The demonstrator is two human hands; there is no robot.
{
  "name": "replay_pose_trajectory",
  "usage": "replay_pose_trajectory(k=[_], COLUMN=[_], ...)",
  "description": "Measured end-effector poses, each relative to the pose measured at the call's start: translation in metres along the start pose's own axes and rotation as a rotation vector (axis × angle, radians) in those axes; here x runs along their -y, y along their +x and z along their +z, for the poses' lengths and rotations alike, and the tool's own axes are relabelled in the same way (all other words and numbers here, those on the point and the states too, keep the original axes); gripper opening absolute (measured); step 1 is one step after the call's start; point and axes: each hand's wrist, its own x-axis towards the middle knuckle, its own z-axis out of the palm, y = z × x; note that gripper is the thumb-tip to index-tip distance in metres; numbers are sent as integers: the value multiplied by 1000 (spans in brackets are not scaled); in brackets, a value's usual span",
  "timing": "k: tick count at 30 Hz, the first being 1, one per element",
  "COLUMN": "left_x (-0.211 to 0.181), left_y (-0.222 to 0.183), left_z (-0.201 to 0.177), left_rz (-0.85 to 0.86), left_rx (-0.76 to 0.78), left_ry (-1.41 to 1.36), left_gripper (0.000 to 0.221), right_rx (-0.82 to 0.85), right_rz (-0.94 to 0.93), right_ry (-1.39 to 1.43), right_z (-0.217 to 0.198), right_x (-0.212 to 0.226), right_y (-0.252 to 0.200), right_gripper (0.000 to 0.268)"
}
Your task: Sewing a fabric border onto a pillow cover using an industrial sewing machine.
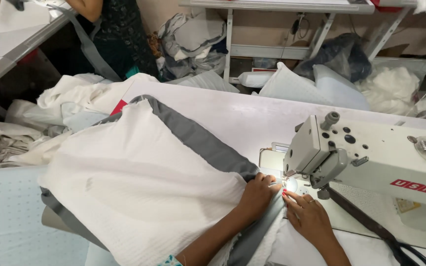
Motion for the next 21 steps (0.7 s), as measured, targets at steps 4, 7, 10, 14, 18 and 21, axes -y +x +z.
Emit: replay_pose_trajectory(k=[4, 7, 10, 14, 18, 21], left_x=[-1, -1, -1, 3, -7, -42], left_y=[-1, 0, 2, 7, -6, -43], left_z=[0, 7, 9, 7, -17, -95], left_rz=[-31, -46, -61, -67, -55, -23], left_rx=[-10, -26, -30, -30, -81, -187], left_ry=[26, 44, 38, 30, -21, -23], left_gripper=[26, 23, 21, 18, 22, 35], right_rx=[-4, 23, 44, 40, 44, -37], right_rz=[-9, 35, 73, 85, 127, 258], right_ry=[-12, 3, 32, 30, -10, 215], right_z=[-3, -3, -3, -8, -26, -16], right_x=[3, 4, 3, 7, 28, 45], right_y=[4, 6, 8, 14, 4, -55], right_gripper=[41, 40, 38, 38, 41, 46])
